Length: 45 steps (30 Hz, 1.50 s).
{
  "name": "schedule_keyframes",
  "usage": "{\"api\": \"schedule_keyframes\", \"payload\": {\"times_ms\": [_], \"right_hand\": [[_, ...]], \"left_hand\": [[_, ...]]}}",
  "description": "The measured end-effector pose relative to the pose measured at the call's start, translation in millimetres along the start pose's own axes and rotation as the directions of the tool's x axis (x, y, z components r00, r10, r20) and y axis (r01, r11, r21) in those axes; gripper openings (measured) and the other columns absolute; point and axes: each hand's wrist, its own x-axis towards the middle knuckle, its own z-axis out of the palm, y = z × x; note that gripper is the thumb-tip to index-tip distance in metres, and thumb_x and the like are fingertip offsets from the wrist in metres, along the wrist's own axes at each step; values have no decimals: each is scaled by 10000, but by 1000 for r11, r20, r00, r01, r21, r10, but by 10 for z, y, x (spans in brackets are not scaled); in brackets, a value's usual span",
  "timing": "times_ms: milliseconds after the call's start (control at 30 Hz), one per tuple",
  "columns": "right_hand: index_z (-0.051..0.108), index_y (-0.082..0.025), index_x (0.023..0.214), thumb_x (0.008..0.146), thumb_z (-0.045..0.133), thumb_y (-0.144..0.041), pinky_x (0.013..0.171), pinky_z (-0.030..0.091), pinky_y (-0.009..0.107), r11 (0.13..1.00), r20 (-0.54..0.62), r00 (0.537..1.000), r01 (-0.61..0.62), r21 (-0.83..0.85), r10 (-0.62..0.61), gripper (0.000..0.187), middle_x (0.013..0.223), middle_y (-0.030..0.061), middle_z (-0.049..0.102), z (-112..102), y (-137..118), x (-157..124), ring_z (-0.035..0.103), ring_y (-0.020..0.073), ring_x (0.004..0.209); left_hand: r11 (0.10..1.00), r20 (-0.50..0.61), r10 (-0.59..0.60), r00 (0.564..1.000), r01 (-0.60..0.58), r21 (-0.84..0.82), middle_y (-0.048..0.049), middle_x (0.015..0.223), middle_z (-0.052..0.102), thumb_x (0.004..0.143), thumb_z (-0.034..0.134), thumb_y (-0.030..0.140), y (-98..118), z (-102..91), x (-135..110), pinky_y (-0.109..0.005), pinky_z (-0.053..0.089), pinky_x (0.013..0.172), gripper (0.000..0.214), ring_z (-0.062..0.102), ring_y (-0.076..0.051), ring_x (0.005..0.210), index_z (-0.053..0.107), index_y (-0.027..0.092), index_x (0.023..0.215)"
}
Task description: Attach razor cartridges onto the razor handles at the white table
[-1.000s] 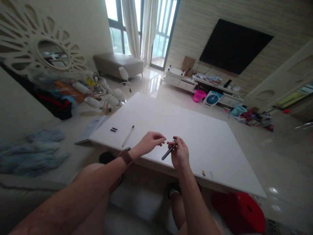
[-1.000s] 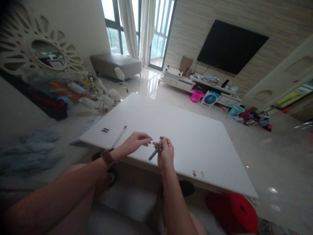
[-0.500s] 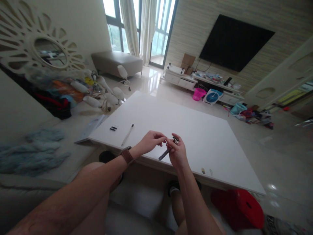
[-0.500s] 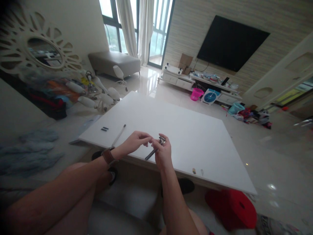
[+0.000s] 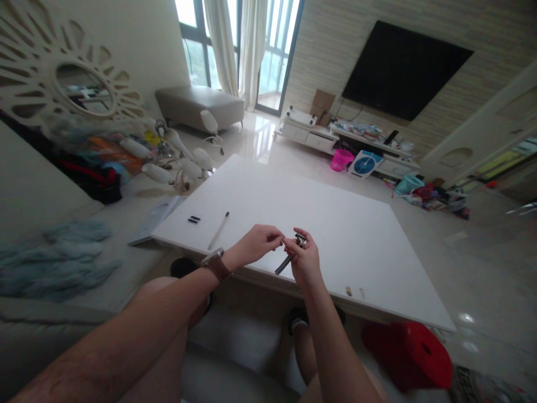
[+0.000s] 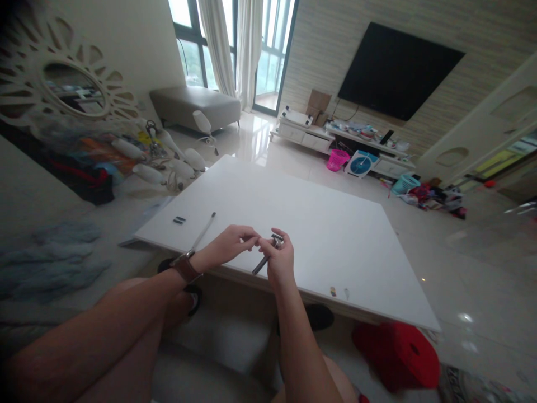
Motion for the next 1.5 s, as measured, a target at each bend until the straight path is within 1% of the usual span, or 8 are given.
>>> {"api": "schedule_keyframes", "payload": {"times_ms": [133,300,567,733,900,1200,1367,1500], "right_hand": [[577,-168,1047,554,879,-185,495,391,205,999,-22,1000,8,-38,-9,578,601,-64,612,7,27,-4,555,92,523],[605,-152,1055,555,890,-195,457,389,194,1000,-66,998,3,-21,-4,577,608,-58,613,28,47,2,549,85,522],[625,-169,1014,524,903,-165,433,427,156,994,-104,992,-65,88,74,563,676,-56,623,-25,18,47,552,56,508],[626,-168,1006,528,903,-162,447,431,148,994,-83,994,-67,87,74,553,648,-72,595,-13,16,30,543,47,501],[618,-168,1012,525,910,-197,483,454,162,996,-68,995,-62,70,67,568,649,-62,611,-16,33,37,546,52,511],[594,-165,1043,550,900,-239,514,435,196,1000,-86,996,4,-16,-5,585,701,-22,665,-16,96,20,573,81,557],[600,-157,1101,579,888,-253,505,423,195,996,-97,994,44,-77,-51,604,687,-22,673,4,110,-6,566,83,557],[608,-149,1117,569,889,-244,480,416,181,997,-93,995,40,-60,-45,624,736,1,703,26,86,9,562,74,549]], "left_hand": [[980,-6,76,997,-74,186,-17,675,635,881,490,168,4,40,-8,-237,357,610,260,523,-118,618,699,163,725],[943,-168,109,980,-49,329,-50,754,660,879,513,172,-27,110,10,-253,389,666,215,559,-142,689,679,163,743],[984,-171,-159,972,142,-107,-43,671,738,862,589,309,-118,17,36,-240,494,649,249,676,-154,634,768,148,802],[949,-117,-203,972,166,-269,-62,662,737,787,692,328,-111,25,41,-246,516,625,212,684,-166,631,763,129,770],[925,-47,-201,978,174,-339,-60,691,738,804,657,270,-64,39,65,-232,513,629,182,680,-147,642,755,117,798],[987,1,-66,998,66,-144,-27,692,711,892,486,205,-46,88,30,-209,461,641,288,650,-121,652,730,125,763],[995,-111,-45,993,55,88,-5,625,665,884,509,184,-9,123,20,-213,391,588,244,576,-106,584,700,139,738],[972,-202,41,979,8,236,-32,706,679,871,531,166,-40,147,34,-232,398,630,186,579,-124,654,679,137,763]]}}
